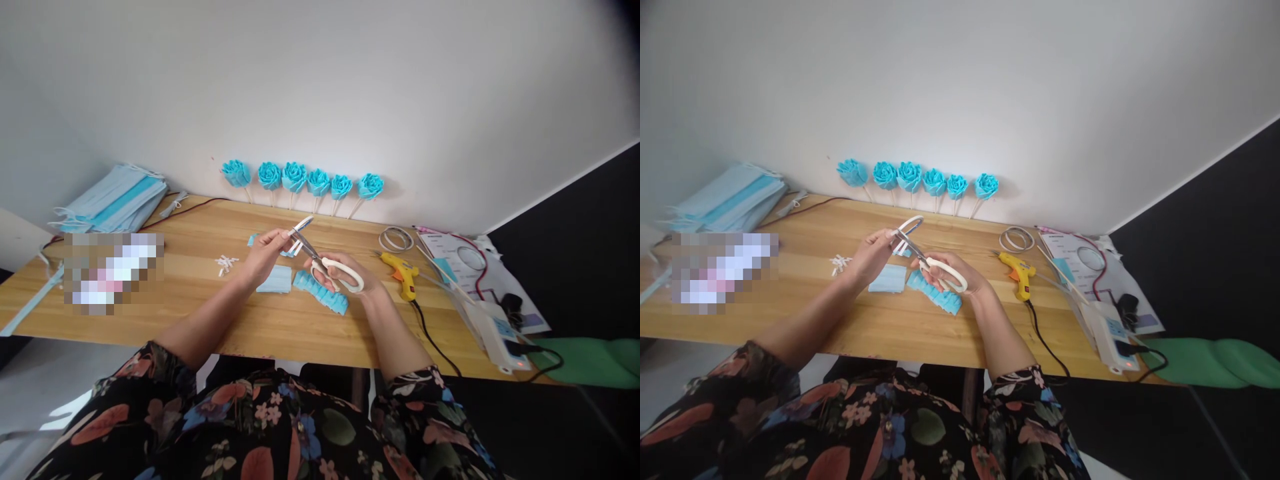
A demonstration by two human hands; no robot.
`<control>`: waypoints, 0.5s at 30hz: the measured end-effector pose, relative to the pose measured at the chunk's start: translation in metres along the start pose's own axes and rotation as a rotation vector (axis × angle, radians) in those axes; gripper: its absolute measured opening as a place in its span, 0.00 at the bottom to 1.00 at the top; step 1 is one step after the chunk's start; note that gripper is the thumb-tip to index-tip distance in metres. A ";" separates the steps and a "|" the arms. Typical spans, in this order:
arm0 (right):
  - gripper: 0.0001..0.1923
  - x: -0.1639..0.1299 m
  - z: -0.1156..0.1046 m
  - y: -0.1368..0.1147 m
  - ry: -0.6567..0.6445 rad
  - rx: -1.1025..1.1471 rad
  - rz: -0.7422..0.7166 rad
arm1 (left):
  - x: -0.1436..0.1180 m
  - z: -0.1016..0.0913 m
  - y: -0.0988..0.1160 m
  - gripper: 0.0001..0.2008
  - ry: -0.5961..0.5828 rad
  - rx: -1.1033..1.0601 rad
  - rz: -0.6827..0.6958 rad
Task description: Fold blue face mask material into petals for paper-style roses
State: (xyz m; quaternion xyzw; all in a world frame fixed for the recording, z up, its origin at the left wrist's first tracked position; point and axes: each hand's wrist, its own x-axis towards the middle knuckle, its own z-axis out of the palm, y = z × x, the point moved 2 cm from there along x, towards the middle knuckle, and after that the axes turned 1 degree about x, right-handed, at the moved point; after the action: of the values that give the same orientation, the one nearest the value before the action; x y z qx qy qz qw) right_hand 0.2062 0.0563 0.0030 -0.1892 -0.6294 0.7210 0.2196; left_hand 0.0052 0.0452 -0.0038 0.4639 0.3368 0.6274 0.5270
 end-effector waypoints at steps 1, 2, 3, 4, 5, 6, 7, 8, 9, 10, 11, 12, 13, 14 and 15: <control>0.34 0.000 0.001 0.001 -0.004 0.012 -0.021 | -0.001 -0.001 -0.001 0.24 -0.002 0.030 0.008; 0.34 0.001 0.002 0.001 -0.005 0.025 -0.039 | -0.001 -0.001 -0.002 0.23 -0.006 0.058 0.015; 0.34 0.001 0.004 0.002 -0.002 0.038 -0.052 | -0.001 -0.002 -0.002 0.23 -0.008 0.081 0.021; 0.34 0.002 0.005 0.003 0.001 0.050 -0.061 | -0.002 -0.002 -0.003 0.22 -0.008 0.099 0.025; 0.34 0.002 0.006 0.004 0.004 0.062 -0.066 | -0.002 -0.003 -0.003 0.21 -0.004 0.110 0.028; 0.34 0.003 0.006 0.005 0.007 0.078 -0.071 | -0.002 -0.003 -0.003 0.20 0.002 0.115 0.031; 0.33 0.003 0.007 0.006 0.009 0.098 -0.077 | -0.002 -0.004 -0.003 0.19 0.008 0.114 0.034; 0.32 0.004 0.007 0.007 0.009 0.120 -0.083 | -0.002 -0.004 -0.002 0.19 0.011 0.106 0.038; 0.30 0.004 0.008 0.008 0.005 0.140 -0.090 | -0.002 -0.004 -0.002 0.19 0.008 0.093 0.043; 0.29 0.004 0.007 0.008 -0.001 0.158 -0.095 | -0.002 -0.004 -0.002 0.19 -0.001 0.074 0.047; 0.29 0.004 0.007 0.009 -0.008 0.170 -0.097 | -0.002 -0.004 -0.001 0.19 -0.015 0.051 0.048; 0.28 0.004 0.007 0.009 -0.014 0.178 -0.096 | -0.003 -0.003 -0.001 0.18 -0.030 0.029 0.048; 0.28 0.004 0.006 0.010 -0.015 0.183 -0.095 | -0.003 -0.003 -0.001 0.16 -0.043 0.015 0.047; 0.27 0.004 0.006 0.010 -0.012 0.186 -0.093 | -0.003 -0.003 -0.001 0.14 -0.052 0.014 0.044; 0.27 0.004 0.006 0.010 -0.005 0.190 -0.091 | -0.004 -0.002 0.000 0.12 -0.056 0.025 0.040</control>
State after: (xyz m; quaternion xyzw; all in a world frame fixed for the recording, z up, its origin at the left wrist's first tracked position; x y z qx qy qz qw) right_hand 0.1992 0.0528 -0.0056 -0.1369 -0.5668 0.7670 0.2676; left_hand 0.0031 0.0416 -0.0056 0.4944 0.3204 0.6205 0.5176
